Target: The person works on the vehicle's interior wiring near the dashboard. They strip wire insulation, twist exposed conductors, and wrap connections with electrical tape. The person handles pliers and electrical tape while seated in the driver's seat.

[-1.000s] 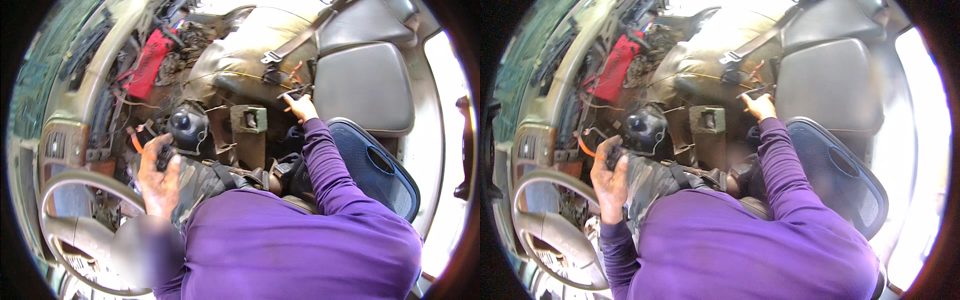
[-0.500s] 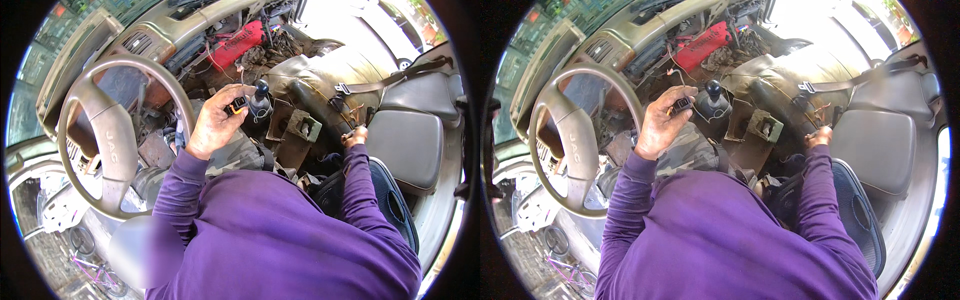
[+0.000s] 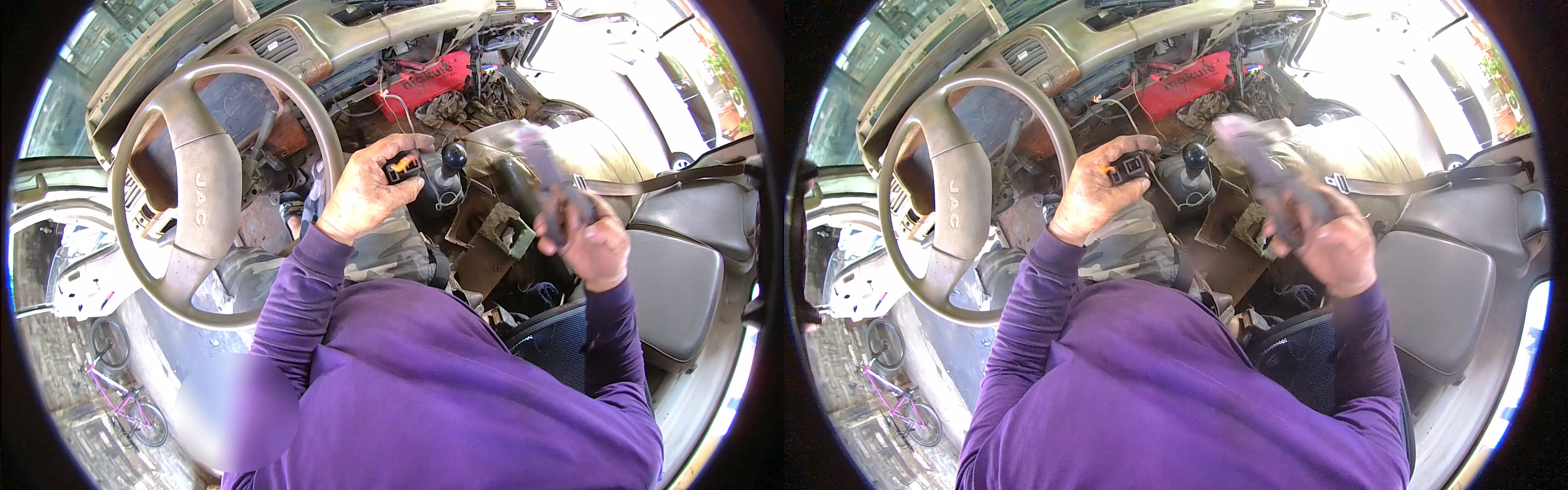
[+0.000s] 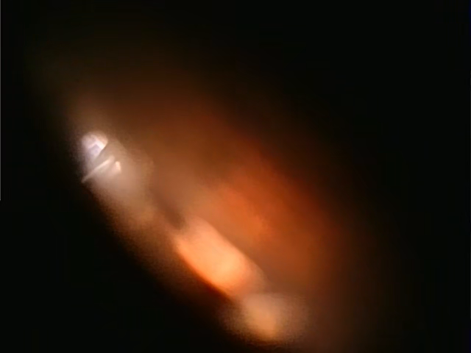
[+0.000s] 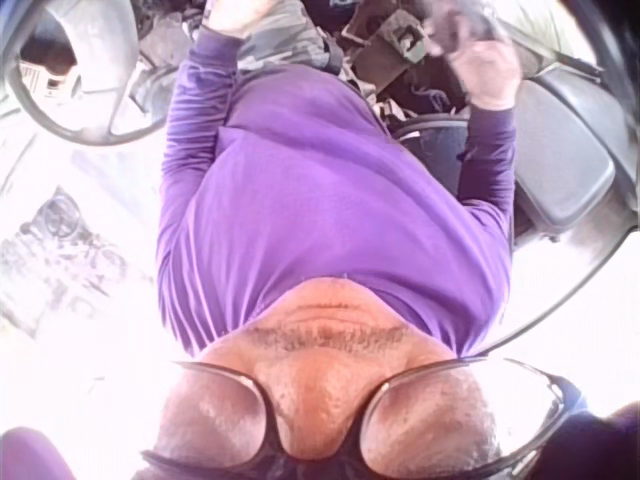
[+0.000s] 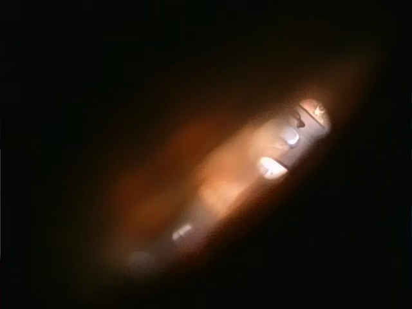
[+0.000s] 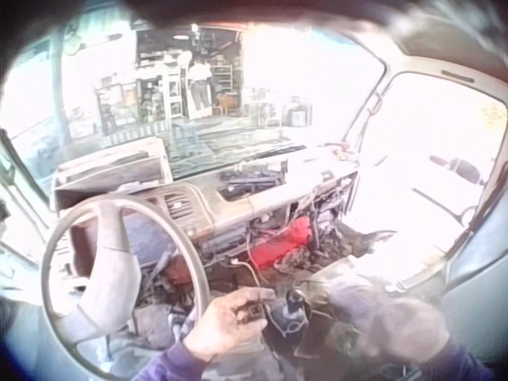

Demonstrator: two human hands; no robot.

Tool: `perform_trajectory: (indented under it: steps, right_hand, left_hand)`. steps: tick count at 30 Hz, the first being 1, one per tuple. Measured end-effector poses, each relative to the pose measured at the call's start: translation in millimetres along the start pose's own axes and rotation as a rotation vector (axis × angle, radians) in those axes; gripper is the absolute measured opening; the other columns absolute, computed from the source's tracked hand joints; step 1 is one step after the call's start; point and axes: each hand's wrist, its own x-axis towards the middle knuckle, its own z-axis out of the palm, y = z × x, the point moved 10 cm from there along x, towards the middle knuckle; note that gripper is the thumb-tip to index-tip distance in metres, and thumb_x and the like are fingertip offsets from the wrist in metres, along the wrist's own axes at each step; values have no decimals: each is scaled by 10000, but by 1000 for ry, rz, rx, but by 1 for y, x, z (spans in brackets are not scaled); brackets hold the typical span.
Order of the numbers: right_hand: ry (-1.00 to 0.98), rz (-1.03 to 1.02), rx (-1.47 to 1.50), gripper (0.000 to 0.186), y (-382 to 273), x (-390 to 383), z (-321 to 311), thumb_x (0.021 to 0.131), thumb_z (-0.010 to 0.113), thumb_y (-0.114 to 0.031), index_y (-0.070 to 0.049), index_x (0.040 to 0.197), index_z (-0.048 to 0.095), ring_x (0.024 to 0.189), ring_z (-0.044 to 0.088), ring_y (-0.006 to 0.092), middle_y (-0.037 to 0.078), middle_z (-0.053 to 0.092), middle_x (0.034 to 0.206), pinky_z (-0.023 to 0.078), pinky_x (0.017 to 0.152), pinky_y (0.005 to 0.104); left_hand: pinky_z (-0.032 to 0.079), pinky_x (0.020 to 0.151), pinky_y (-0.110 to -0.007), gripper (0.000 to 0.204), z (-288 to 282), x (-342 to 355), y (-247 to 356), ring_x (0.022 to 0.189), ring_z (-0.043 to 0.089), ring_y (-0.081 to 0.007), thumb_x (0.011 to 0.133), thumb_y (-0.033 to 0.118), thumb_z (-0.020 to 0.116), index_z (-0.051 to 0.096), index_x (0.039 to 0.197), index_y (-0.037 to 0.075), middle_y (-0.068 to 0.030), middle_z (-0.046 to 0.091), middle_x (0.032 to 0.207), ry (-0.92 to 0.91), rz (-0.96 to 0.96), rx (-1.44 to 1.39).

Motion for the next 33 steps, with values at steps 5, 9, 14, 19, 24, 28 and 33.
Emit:
perform_trajectory:
  steps: [5, 9, 14, 19, 24, 28, 33]
  right_hand:
    - [-144, 189, 48, 262, 46, 9, 44, 825, 713, -169, 33, 977, 646, 976, 729, 400, 137, 671, 804, 549, 718, 429]
    - [-137, 150, -749, 286, 10, 19, 69, 798, 709, -176, 30, 988, 651, 1013, 724, 400, 177, 752, 1026, 538, 1003, 502]
    - [-451, -412, -1692, 394, -21, 9, 120, 620, 775, -112, -48, 1000, 693, 1419, 481, 498, 160, 655, 1281, 355, 1200, 641]
    - [-510, -436, -1981, 347, -15, 11, 144, 594, 821, -143, -85, 922, 724, 1513, 375, 480, 160, 595, 1368, 346, 1190, 667]
    - [-525, -477, -2041, 380, -12, 11, 153, 579, 861, -191, -97, 923, 729, 1502, 393, 467, 172, 603, 1345, 350, 1184, 666]
    - [-535, -489, -2057, 394, -13, 11, 154, 573, 868, -210, -94, 923, 728, 1485, 413, 456, 177, 608, 1324, 360, 1168, 657]
    - [-569, -504, -2070, 402, -12, 15, 157, 567, 870, -222, -95, 925, 736, 1457, 437, 444, 176, 613, 1320, 369, 1160, 634]
  left_hand:
    - [520, 1003, -277, 498, 0, 2, 1, 1103, 654, -107, 855, -37, 718, 698, 1351, 3, -35, 734, 1213, 4, 45, 58]
    - [520, 1001, -274, 529, 1, 1, 2, 1108, 655, -101, 819, -46, 715, 698, 1346, -5, -36, 735, 1225, -52, 62, 100]
    - [522, 969, -269, 504, 9, 2, 7, 1057, 644, -94, 836, -56, 736, 691, 1336, -8, -30, 725, 1197, -72, 145, 182]
    - [528, 982, -283, 508, 10, -1, -7, 1078, 655, -103, 842, -82, 764, 677, 1337, -7, -39, 721, 1207, -83, 73, 150]
    - [533, 1008, -300, 532, 12, -1, -7, 1121, 668, -120, 840, -91, 760, 671, 1358, -6, -55, 729, 1239, -86, 58, 149]
    - [538, 1019, -313, 569, 14, 0, -5, 1143, 674, -138, 814, -106, 740, 662, 1371, -16, -75, 733, 1265, -82, 70, 209]
    - [545, 1010, -322, 599, 16, 1, -7, 1139, 682, -154, 786, -116, 738, 658, 1371, -20, -89, 729, 1260, -84, 76, 237]
